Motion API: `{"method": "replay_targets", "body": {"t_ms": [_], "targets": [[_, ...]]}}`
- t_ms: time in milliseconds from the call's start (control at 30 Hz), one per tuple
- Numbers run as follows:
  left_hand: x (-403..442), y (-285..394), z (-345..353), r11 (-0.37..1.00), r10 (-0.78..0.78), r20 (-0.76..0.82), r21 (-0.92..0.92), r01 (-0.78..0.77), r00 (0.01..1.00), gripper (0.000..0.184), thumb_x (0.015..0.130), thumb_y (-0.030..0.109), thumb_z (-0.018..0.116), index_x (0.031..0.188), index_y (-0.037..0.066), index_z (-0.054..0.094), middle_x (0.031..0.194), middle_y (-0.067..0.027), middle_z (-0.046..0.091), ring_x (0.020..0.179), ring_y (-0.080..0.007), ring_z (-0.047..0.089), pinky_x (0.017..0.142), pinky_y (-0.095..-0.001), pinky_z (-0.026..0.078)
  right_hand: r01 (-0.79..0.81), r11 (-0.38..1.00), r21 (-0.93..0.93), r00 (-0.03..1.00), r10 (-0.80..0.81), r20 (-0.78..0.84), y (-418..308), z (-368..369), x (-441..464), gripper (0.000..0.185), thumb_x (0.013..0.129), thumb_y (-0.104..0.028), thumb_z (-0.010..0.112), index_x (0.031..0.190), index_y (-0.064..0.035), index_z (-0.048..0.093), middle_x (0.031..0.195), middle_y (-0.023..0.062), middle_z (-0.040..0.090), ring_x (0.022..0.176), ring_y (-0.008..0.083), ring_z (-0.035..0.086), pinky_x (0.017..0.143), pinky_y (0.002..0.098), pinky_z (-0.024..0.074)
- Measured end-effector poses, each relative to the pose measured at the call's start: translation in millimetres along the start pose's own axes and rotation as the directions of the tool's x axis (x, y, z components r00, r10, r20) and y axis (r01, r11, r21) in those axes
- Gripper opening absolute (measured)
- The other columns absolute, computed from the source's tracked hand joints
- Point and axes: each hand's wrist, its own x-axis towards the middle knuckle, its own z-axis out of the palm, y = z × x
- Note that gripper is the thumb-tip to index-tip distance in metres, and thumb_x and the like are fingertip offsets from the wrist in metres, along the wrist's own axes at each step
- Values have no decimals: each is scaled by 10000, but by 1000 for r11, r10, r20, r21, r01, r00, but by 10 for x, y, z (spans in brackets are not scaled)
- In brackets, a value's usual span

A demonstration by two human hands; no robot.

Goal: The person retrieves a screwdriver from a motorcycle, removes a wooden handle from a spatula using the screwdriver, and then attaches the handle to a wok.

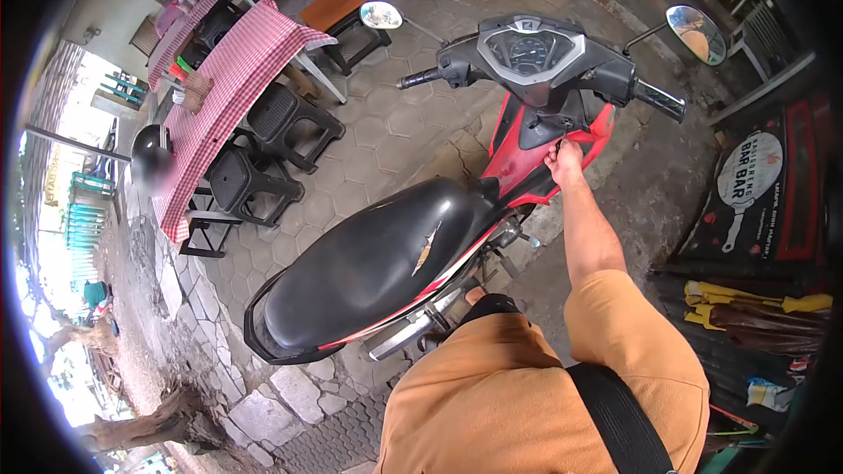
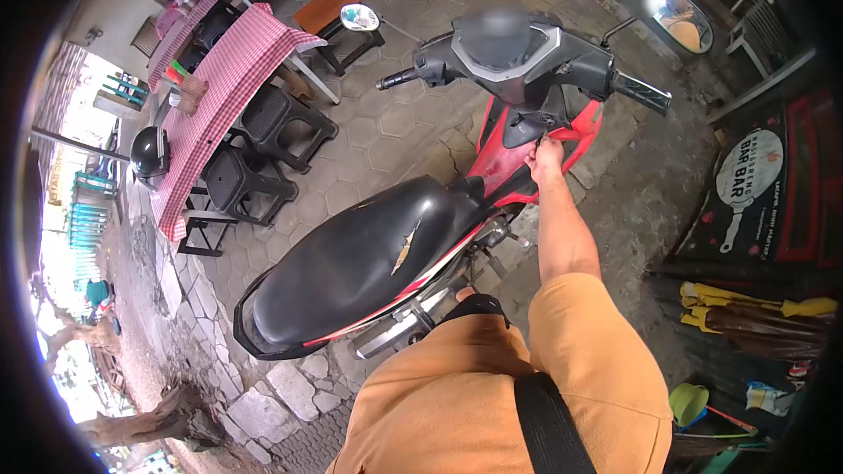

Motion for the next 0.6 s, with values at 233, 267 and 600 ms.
{"method": "replay_targets", "body": {"t_ms": [233, 267, 600], "targets": [[-69, -252, 216, 1000, 0, -30, -8, 0, 1000, 207, 896, 173, 572, 708, 102, 523, 699, -9, 533, 698, -149, 553, 662, -308, 491, 10, 999, -45, 998, -12, -61, -73, 102, -110, 184, 1013, -167, 407, 847, -119, 473, 646, 13, 496, 497, 129, 421, 491, 325, 380], [-72, -296, 228, 1000, 5, -34, -10, -5, 999, 205, 894, 169, 573, 708, 101, 523, 697, -9, 534, 694, -148, 554, 657, -306, 492, 9, 999, -51, 999, -12, -49, -79, 120, -121, 184, 1013, -167, 407, 847, -119, 473, 646, 13, 496, 497, 129, 421, 491, 325, 380], [-219, -475, 128, 999, 35, -76, -16, -36, 997, 181, 876, 132, 576, 708, 89, 526, 674, -13, 546, 649, -139, 563, 607, -284, 506, 10, 997, 74, 998, -5, -64, 46, 189, 0, 106, 1005, -144, 419, 924, -143, 487, 625, -9, 495, 469, 120, 450, 428, 307, 349]]}}
